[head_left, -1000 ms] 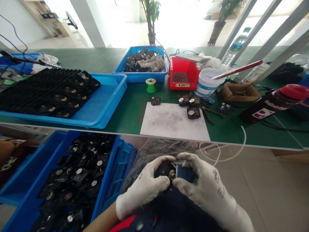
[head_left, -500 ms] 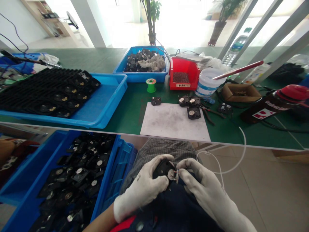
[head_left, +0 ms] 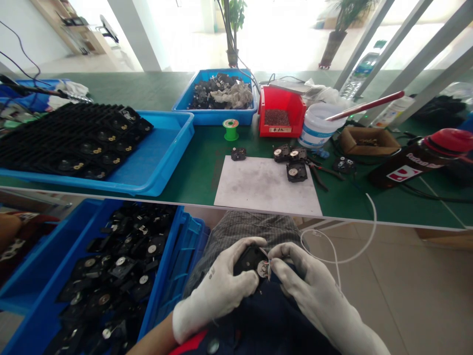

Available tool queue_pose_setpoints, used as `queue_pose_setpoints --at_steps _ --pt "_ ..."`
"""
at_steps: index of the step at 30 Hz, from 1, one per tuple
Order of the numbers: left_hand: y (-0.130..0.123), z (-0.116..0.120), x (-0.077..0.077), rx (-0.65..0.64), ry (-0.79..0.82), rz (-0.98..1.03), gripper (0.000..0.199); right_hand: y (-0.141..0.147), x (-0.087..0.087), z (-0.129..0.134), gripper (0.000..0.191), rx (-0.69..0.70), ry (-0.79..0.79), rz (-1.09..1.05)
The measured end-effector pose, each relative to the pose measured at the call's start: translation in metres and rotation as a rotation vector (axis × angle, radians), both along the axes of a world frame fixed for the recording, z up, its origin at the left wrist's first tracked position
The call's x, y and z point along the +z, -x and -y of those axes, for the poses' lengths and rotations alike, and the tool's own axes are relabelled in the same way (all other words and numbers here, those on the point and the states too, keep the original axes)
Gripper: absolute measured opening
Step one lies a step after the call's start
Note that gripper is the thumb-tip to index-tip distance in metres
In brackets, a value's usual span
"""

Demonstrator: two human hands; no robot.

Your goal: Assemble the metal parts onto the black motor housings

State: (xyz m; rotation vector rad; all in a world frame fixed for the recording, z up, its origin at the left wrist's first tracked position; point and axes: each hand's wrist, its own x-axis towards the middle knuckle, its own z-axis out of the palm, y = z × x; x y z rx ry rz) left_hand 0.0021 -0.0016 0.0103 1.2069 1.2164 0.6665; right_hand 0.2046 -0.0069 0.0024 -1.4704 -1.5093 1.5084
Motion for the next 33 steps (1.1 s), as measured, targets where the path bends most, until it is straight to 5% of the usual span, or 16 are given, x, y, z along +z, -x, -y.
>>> queue_pose_setpoints --at_steps 33 --pt "-0.0022 -0.0016 0.0029 0.01 0.062 0.03 0.056 0.0055 0.0032 -0.0047 0.014 -0.028 -0.032 0.004"
